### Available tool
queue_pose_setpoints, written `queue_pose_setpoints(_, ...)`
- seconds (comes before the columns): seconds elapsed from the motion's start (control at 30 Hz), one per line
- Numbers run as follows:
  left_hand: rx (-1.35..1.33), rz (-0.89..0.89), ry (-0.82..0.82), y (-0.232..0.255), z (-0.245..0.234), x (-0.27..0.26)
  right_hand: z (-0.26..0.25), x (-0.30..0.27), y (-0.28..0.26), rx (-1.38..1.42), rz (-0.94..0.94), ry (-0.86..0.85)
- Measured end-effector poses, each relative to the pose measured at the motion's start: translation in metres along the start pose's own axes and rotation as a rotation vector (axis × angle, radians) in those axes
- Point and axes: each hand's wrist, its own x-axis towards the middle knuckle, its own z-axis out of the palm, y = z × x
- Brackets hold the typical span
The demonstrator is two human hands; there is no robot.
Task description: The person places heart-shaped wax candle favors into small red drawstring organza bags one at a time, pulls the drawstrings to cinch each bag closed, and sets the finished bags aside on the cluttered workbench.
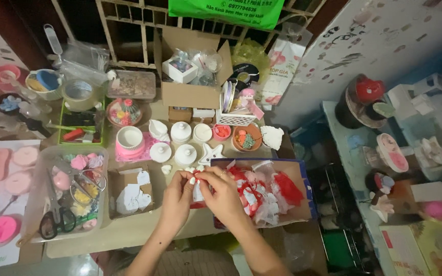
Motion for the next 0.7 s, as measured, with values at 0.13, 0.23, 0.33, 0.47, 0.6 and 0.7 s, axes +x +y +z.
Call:
queue_pose_setpoints(0.13, -0.033, 0.104, 0.021, 0.001, 0.001, -0.002, 0.001, 0.001, -0.001, 0.122, 0.108, -0.002)
queue_pose_setpoints(0.23, -0.005, 0.019, 0.031, 0.001, 0.001, -0.002, -0.003, 0.004, -0.005, 0.071, 0.042, -0.020)
queue_pose_setpoints(0.33, 0.020, 0.137, 0.060, -0.002, 0.002, -0.001, 0.000, 0.002, -0.002, 0.047, 0.020, -0.029)
queue_pose_setpoints(0.47, 0.025, 0.051, 0.071, 0.004, 0.002, -0.002, 0.000, 0.003, -0.005, 0.026, 0.007, 0.010)
queue_pose_setpoints(0.6, 0.017, 0.078, 0.081, -0.003, 0.001, -0.001, 0.000, 0.006, -0.001, 0.006, -0.063, -0.002)
queue_pose_setpoints(0.7, 0.034, 0.063, 0.084, -0.001, -0.001, 0.000, -0.002, 0.010, -0.003, -0.031, -0.113, -0.007)
